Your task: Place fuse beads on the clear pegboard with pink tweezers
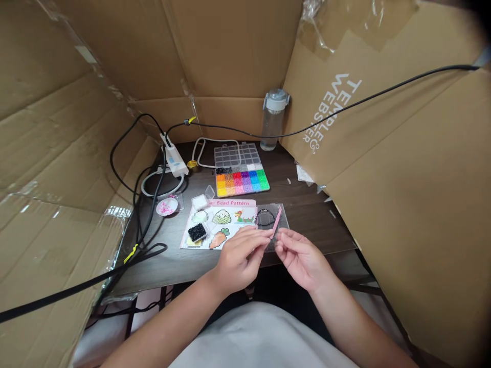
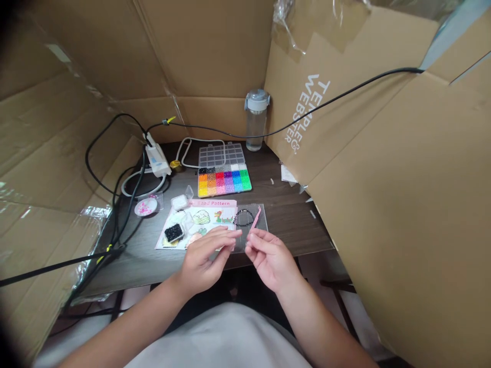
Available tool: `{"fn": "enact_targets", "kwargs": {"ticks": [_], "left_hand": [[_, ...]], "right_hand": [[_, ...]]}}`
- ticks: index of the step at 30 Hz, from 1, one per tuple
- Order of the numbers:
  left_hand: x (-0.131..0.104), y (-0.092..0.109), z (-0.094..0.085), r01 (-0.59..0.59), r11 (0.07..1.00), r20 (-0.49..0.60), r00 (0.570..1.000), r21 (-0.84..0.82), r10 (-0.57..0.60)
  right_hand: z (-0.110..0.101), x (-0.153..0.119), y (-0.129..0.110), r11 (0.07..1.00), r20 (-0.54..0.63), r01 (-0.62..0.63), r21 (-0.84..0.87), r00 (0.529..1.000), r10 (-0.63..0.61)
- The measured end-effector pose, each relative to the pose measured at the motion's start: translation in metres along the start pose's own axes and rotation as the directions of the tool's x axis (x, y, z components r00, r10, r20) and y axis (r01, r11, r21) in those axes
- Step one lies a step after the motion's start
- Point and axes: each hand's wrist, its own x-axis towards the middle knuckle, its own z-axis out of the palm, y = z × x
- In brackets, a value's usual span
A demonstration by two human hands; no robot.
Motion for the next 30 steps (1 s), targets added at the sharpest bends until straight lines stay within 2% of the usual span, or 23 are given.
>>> {"fn": "enact_targets", "kwargs": {"ticks": [2,4,7,9,12,15,17,23,30], "left_hand": [[0.000,-0.006,-0.005,0.017,1.000,-0.036,0.999,0.006,-0.016],[-0.003,-0.013,-0.010,0.036,0.999,-0.070,0.997,0.029,-0.034],[-0.011,-0.024,-0.015,0.041,0.996,-0.100,0.994,0.082,-0.032],[-0.018,-0.030,-0.017,0.027,0.994,-0.074,0.997,0.109,-0.019],[-0.025,-0.036,-0.016,0.011,0.992,-0.017,1.000,0.123,-0.009],[-0.027,-0.039,-0.015,0.031,0.992,0.008,0.999,0.122,-0.032],[-0.026,-0.040,-0.014,0.055,0.991,0.012,0.998,0.121,-0.057],[-0.023,-0.041,-0.014,0.124,0.984,0.007,0.992,0.127,-0.126],[-0.021,-0.044,-0.012,0.148,0.982,0.004,0.989,0.117,-0.150]], "right_hand": [[-0.010,0.001,-0.013,0.996,-0.037,0.082,-0.014,0.996,-0.083],[-0.023,0.005,-0.028,0.976,-0.118,0.212,-0.044,0.969,-0.215],[-0.046,0.018,-0.047,0.921,-0.213,0.364,-0.138,0.897,-0.386],[-0.059,0.029,-0.055,0.871,-0.245,0.439,-0.222,0.839,-0.485],[-0.069,0.046,-0.061,0.831,-0.271,0.495,-0.254,0.788,-0.552],[-0.073,0.059,-0.062,0.814,-0.294,0.517,-0.266,0.760,-0.579],[-0.076,0.064,-0.063,0.814,-0.294,0.516,-0.266,0.761,-0.578],[-0.081,0.069,-0.064,0.832,-0.220,0.501,-0.238,0.806,-0.549],[-0.079,0.070,-0.066,0.828,-0.162,0.503,-0.248,0.821,-0.547]]}}
